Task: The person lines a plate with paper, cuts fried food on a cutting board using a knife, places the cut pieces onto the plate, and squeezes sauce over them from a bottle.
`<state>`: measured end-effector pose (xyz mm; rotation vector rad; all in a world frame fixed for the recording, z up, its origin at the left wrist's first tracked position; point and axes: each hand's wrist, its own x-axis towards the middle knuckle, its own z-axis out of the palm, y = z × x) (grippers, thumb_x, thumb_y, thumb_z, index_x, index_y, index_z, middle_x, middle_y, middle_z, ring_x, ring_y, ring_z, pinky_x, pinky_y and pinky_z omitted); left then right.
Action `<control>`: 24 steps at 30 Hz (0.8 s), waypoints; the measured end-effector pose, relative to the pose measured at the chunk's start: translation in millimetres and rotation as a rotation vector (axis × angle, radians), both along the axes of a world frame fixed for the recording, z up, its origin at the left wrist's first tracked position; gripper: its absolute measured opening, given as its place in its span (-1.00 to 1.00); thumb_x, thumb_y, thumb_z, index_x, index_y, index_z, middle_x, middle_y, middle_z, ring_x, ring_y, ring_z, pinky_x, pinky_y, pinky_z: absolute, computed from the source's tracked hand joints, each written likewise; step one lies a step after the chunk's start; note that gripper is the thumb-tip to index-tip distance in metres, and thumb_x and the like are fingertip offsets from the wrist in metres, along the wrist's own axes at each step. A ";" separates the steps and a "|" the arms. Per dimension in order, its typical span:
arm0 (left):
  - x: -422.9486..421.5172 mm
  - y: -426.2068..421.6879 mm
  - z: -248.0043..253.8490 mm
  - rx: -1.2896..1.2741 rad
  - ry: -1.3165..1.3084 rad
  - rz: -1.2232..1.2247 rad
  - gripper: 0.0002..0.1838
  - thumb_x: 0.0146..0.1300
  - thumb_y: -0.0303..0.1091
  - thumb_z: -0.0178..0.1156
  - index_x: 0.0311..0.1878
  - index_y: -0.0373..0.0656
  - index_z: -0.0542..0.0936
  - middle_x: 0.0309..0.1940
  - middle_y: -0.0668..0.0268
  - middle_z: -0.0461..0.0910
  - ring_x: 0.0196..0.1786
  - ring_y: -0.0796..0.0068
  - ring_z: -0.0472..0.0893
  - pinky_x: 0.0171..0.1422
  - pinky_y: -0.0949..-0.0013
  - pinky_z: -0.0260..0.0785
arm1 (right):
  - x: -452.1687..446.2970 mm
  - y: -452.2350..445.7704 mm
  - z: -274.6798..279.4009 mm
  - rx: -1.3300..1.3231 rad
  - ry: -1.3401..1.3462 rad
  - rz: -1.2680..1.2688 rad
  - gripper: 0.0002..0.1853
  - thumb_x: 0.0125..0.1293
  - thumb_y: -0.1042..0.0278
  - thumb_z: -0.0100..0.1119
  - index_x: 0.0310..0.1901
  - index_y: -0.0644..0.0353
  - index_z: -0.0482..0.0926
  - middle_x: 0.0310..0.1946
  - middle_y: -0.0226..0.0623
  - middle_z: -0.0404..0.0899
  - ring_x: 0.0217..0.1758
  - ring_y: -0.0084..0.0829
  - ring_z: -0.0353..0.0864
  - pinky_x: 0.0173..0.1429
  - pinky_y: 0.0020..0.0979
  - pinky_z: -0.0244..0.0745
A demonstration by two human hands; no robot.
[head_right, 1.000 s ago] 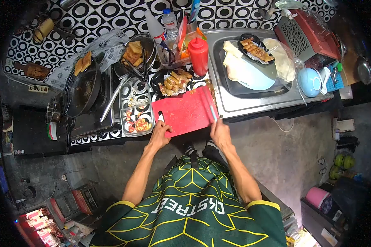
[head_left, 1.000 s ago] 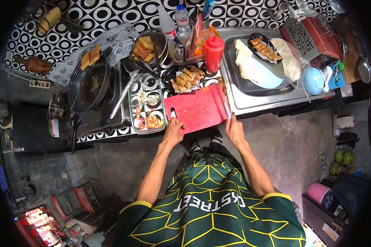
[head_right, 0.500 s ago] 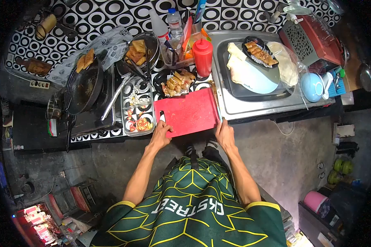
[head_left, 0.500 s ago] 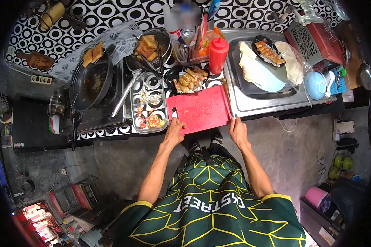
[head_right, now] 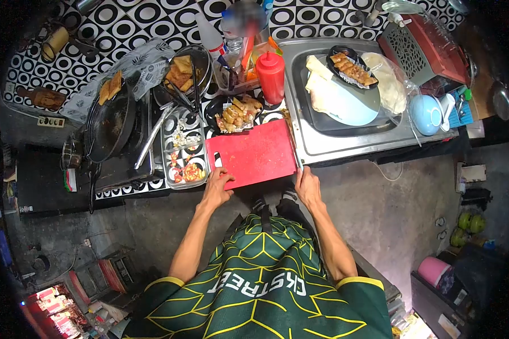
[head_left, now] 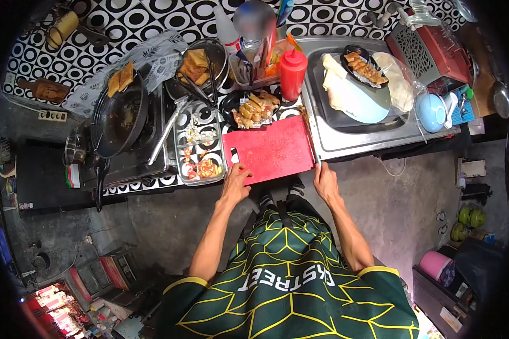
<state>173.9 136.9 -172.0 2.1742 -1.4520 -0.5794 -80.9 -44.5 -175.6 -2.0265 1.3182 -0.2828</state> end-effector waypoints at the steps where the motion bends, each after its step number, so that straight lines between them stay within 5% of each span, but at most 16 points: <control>1: -3.4 -3.4 8.3 -0.017 -0.006 -0.003 -0.53 -0.18 -0.49 0.47 -0.07 -0.11 0.65 0.08 0.12 0.43 0.17 0.05 0.43 0.25 0.17 0.36 | 2.5 0.9 6.4 -0.010 -0.049 0.005 -0.71 0.49 0.24 -0.09 -0.19 0.36 0.43 -0.45 0.31 0.52 -0.29 0.33 0.53 -0.28 0.10 0.38; 7: -50.3 -53.6 28.6 -0.181 0.427 0.190 -0.53 0.31 -0.22 0.21 0.20 -0.30 0.49 0.31 -0.01 0.35 0.38 0.03 0.33 0.43 0.16 0.21 | 15.3 41.5 30.0 0.030 -0.235 0.020 -0.73 0.52 0.23 -0.11 -0.18 0.31 0.41 -0.51 0.18 0.49 -0.38 0.26 0.52 -0.32 0.05 0.35; 8: -62.2 -66.9 30.7 -0.216 0.511 0.222 -0.48 0.39 -0.16 0.13 0.27 -0.35 0.44 0.36 -0.05 0.31 0.43 0.00 0.29 0.47 0.15 0.16 | 19.5 49.4 36.7 0.108 -0.238 0.035 -0.72 0.51 0.23 -0.09 -0.05 0.32 0.43 -0.37 0.27 0.53 -0.24 0.29 0.55 -0.19 0.06 0.40; 10: -88.9 -88.5 31.6 -0.296 0.393 0.105 -0.32 0.47 -0.06 -0.05 0.42 -0.45 0.17 0.49 -0.15 0.06 0.54 -0.03 0.08 0.57 0.15 -0.03 | 26.9 62.7 26.3 0.171 -0.364 0.049 -0.70 0.52 0.23 -0.14 0.01 0.32 0.44 -0.37 0.26 0.54 -0.25 0.26 0.57 -0.16 0.03 0.44; 13: -117.5 -103.5 38.6 -0.227 0.470 -0.096 -0.19 0.46 0.10 -0.12 0.45 -0.47 0.07 0.53 -0.19 -0.19 0.58 -0.08 -0.12 0.61 0.18 -0.21 | 31.9 63.2 25.1 0.254 -0.565 -0.082 -0.64 0.54 0.14 -0.13 0.02 0.31 0.46 -0.44 -0.14 0.61 -0.41 -0.15 0.61 -0.27 -0.18 0.51; 14: -121.8 -107.0 39.8 -0.260 0.574 -0.059 -0.16 0.45 0.16 -0.16 0.44 -0.48 0.09 0.52 -0.20 -0.12 0.57 -0.08 -0.08 0.62 0.13 -0.22 | 33.0 59.9 26.8 0.315 -0.664 -0.143 -0.64 0.55 0.12 -0.13 0.02 0.30 0.47 -0.46 -0.25 0.61 -0.46 -0.27 0.60 -0.34 -0.25 0.51; 15: -119.7 -109.5 42.8 -0.192 0.455 -0.106 -0.16 0.45 0.18 -0.18 0.43 -0.48 0.11 0.50 -0.21 -0.07 0.57 -0.08 -0.05 0.61 0.09 -0.22 | 21.6 55.2 12.0 0.759 -0.818 -0.318 -0.65 0.54 0.08 -0.10 0.00 0.21 0.50 -0.47 -0.49 0.53 -0.60 -0.62 0.43 -0.58 -0.48 0.33; 16: -117.6 -111.1 45.1 -0.121 0.338 -0.151 -0.15 0.45 0.20 -0.19 0.43 -0.48 0.12 0.49 -0.23 -0.03 0.56 -0.08 -0.03 0.61 0.05 -0.21 | 11.3 44.5 42.7 0.906 -0.752 -0.339 -0.68 0.55 0.09 -0.13 -0.01 0.14 0.51 -0.50 -0.53 0.48 -0.69 -0.73 0.28 -0.68 -0.59 0.11; 19: -113.5 -118.3 34.5 0.135 0.108 -0.017 -0.16 0.46 0.23 -0.26 0.42 -0.42 0.19 0.47 -0.17 0.08 0.56 -0.05 0.01 0.60 0.01 -0.20 | -10.5 29.2 70.6 0.938 -0.697 -0.390 -0.69 0.55 0.12 -0.13 -0.03 0.17 0.52 -0.54 -0.54 0.44 -0.66 -0.72 0.27 -0.64 -0.58 0.16; 24: -108.7 -123.0 30.3 -0.094 0.891 0.276 -0.05 0.41 0.39 -0.42 0.46 -0.37 0.15 0.49 -0.10 0.07 0.58 0.05 -0.01 0.62 0.10 -0.22 | -26.9 28.3 44.9 0.465 -0.426 -0.190 -0.64 0.52 0.13 -0.06 0.05 0.29 0.52 -0.56 -0.40 0.47 -0.52 -0.59 0.42 -0.45 -0.41 0.32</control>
